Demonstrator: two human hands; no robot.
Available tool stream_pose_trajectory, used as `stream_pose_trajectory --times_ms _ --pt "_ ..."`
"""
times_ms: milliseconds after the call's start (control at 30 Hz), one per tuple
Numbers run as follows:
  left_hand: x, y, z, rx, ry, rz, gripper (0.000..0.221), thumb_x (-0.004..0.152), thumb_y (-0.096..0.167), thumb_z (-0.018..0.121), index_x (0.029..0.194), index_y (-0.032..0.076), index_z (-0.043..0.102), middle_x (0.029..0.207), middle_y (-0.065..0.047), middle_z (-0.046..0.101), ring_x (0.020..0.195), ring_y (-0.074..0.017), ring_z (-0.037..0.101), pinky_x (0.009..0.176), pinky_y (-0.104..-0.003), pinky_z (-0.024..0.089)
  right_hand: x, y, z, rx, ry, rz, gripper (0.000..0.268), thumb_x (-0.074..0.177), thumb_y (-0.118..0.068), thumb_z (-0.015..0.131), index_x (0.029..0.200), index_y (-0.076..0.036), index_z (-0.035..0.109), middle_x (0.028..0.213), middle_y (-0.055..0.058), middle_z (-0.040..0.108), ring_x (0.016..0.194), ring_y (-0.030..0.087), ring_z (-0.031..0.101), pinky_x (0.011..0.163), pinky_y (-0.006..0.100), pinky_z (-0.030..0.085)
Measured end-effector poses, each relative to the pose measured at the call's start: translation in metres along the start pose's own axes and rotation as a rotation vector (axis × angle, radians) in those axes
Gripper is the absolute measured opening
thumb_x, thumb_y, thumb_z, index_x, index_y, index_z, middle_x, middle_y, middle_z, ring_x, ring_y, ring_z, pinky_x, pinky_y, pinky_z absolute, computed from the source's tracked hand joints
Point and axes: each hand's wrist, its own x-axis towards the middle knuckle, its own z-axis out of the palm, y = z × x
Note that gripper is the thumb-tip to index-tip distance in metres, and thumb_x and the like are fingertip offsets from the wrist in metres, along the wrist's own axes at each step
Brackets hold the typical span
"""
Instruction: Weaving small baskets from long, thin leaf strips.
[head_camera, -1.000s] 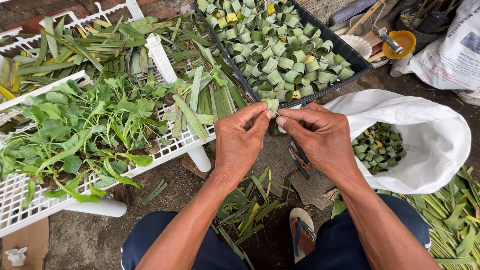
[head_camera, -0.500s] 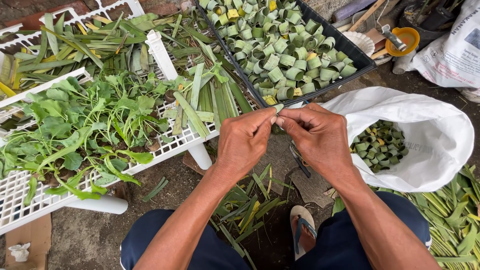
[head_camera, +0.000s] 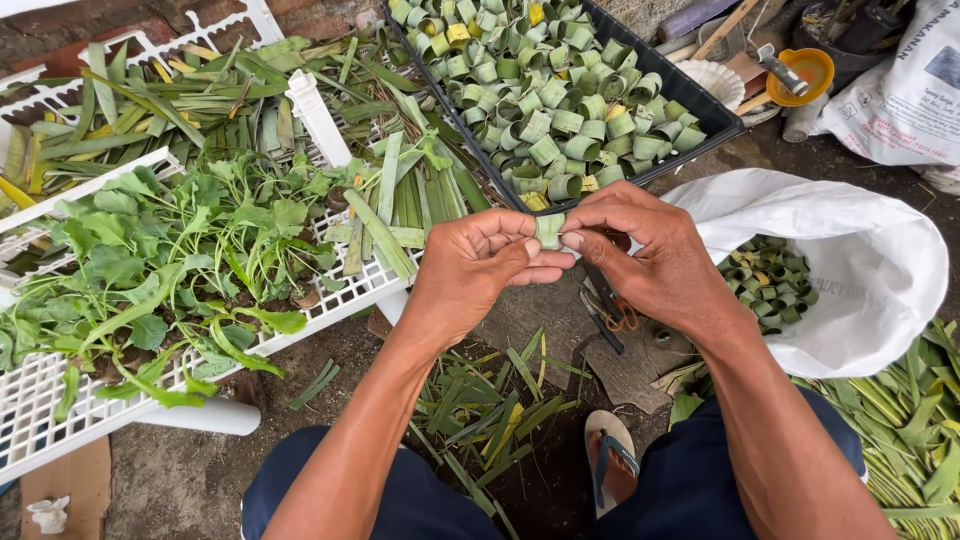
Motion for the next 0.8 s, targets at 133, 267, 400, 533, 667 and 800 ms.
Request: stream_pose_trajectory --times_ms 133,267,400,533,667,800 --pt "0.001 -0.010 -0.005 -0.005 -0.009 0.014 0.015 0.096 -0.009 0.058 0.108 -0.016 0.063 0.097 -0.031 0.072 0.094 -0.0443 0.074 0.081 -0.048 0.070 -0.001 0.007 0.002 0.004 -0.017 0.019 0.012 0.101 0.001 0.068 0.108 -0.006 0.076 0.093 0.012 0.068 0.077 0.014 0.059 0.067 0.032 0.048" --pt "-0.001 -0.009 -0.005 0.012 -0.028 -0.008 0.015 0.096 -0.010 0.057 0.108 -0.016 0.062 0.097 -0.033 0.071 0.093 -0.0450 0.074 0.079 -0.047 0.071 -0.001 0.010 0.000 0.013 -0.023 0.046 0.010 0.097 0.002 0.071 0.101 -0.005 0.078 0.087 0.012 0.070 0.072 0.012 0.056 0.063 0.030 0.046" --pt "-0.001 -0.014 -0.009 0.038 -0.035 -0.031 0.014 0.095 -0.010 0.059 0.106 -0.015 0.064 0.097 -0.035 0.072 0.091 -0.0424 0.075 0.078 -0.045 0.071 -0.002 0.005 0.001 0.020 -0.036 0.067 0.010 0.095 0.003 0.073 0.099 -0.003 0.079 0.082 0.013 0.070 0.069 0.011 0.055 0.060 0.030 0.047" --pt "0.000 -0.018 -0.010 0.027 -0.028 -0.019 0.014 0.095 -0.009 0.059 0.106 -0.015 0.064 0.097 -0.037 0.071 0.091 -0.0429 0.075 0.077 -0.045 0.071 -0.004 0.013 0.007 0.033 -0.020 0.063 0.009 0.094 0.002 0.075 0.100 -0.003 0.079 0.080 0.013 0.070 0.069 0.010 0.054 0.059 0.030 0.047" --pt "0.003 -0.010 -0.006 0.048 -0.026 0.031 0.016 0.096 -0.007 0.061 0.110 -0.014 0.066 0.100 -0.033 0.072 0.092 -0.0376 0.076 0.080 -0.044 0.070 -0.007 0.017 0.006 0.114 0.020 0.094 0.010 0.098 0.002 0.071 0.106 0.000 0.077 0.083 0.012 0.070 0.072 0.010 0.056 0.064 0.029 0.050" --pt "0.000 -0.007 0.002 0.464 0.054 0.245 0.013 0.095 -0.003 0.067 0.107 -0.005 0.071 0.095 -0.024 0.077 0.083 -0.0281 0.079 0.071 -0.037 0.070 -0.007 0.012 0.017 0.054 0.135 0.082 0.015 0.089 0.013 0.068 0.098 0.004 0.077 0.074 0.011 0.066 0.060 0.009 0.054 0.049 0.026 0.045"
